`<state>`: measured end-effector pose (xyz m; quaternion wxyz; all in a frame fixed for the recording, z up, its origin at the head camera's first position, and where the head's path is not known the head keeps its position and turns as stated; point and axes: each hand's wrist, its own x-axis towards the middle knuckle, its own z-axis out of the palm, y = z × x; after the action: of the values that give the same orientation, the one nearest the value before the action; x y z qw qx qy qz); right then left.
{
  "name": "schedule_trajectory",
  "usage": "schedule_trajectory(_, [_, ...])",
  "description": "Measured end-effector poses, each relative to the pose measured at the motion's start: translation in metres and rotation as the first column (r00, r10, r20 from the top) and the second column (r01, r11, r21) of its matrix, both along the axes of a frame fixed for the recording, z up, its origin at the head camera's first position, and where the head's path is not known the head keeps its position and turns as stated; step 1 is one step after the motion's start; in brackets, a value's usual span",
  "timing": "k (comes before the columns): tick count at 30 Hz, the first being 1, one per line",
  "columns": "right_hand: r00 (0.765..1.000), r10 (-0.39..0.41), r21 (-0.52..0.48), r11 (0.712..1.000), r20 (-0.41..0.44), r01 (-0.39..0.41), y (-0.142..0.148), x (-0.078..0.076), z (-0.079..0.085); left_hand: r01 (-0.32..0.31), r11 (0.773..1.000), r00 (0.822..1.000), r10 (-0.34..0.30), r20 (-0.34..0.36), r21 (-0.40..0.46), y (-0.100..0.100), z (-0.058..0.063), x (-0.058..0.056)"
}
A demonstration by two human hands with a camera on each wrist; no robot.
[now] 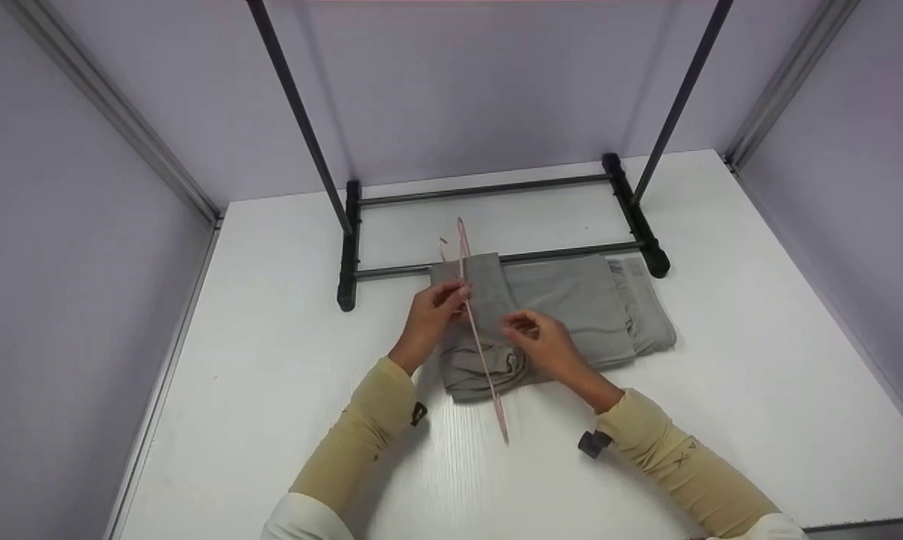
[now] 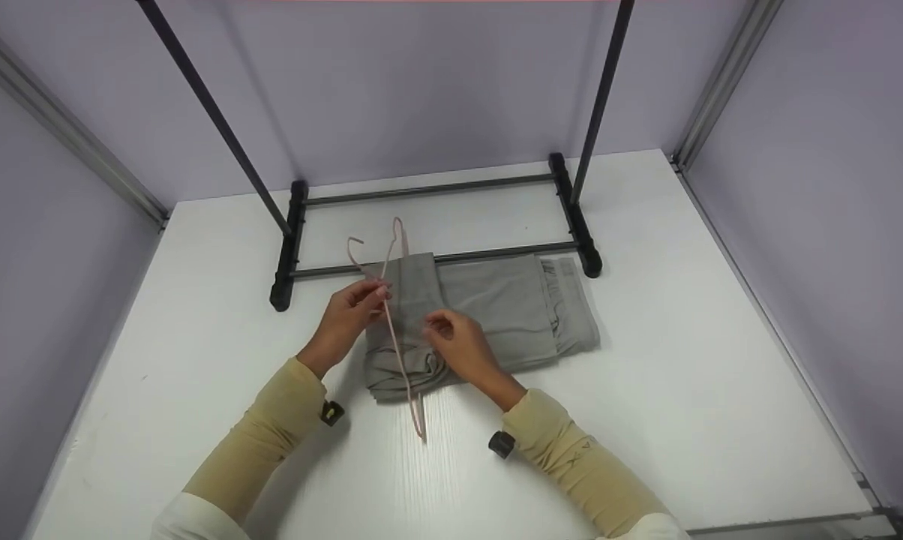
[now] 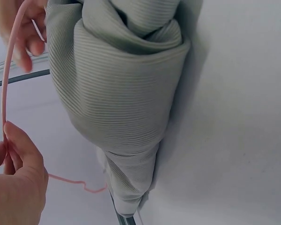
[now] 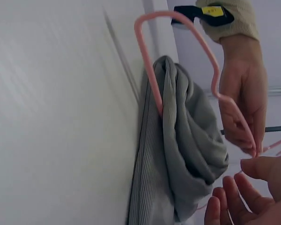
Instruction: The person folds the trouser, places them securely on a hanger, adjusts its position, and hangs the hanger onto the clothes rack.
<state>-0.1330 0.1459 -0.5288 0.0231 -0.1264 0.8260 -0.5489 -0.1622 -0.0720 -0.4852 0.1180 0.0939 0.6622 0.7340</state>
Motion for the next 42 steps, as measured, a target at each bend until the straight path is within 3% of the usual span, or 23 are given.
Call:
schedule_trajectory(4, [0.995, -0.033, 0.047, 0.999, 0.091, 0.029, 0.011, -0.015, -0.005, -0.024, 1.000, 0.999, 0.024, 0.031, 0.016, -0.003, -0.009, -0.003])
schedule_trajectory(11, [0.975, -0.022, 0.104, 0.995, 0.219, -0.001, 0.015, -0.033, -0.002, -0.076, 0.996, 0.996, 0.073, 0.043, 0.054, -0.008, -0.030, -0.009])
schedule_trajectory(19, [0.947, -0.054, 0.133, 0.991, 0.315, 0.012, 0.008, -0.046, -0.001, -0.119, 0.992, 0.991, 0.117, 0.060, 0.035, -0.015, -0.034, -0.007])
schedule_trajectory(25, [0.924, -0.081, 0.064, 0.996, 0.374, 0.061, 0.001, -0.056, -0.005, -0.112, 0.993, 0.990, 0.108, 0.088, 0.037, -0.020, -0.032, -0.005])
schedule_trajectory(29, [0.926, -0.104, 0.075, 0.994, 0.364, 0.082, -0.009, -0.059, -0.006, -0.093, 0.994, 0.992, 0.088, 0.090, 0.050, -0.022, -0.021, 0.000])
schedule_trajectory(35, [0.956, -0.138, 0.185, 0.979, 0.258, 0.091, -0.021, -0.059, -0.009, -0.093, 0.995, 0.993, 0.089, 0.084, 0.047, -0.020, -0.010, 0.005])
schedule_trajectory(42, [0.976, -0.142, 0.164, 0.980, 0.164, 0.115, -0.024, -0.061, -0.015, -0.127, 0.991, 0.988, 0.122, 0.093, 0.048, -0.017, -0.025, -0.004])
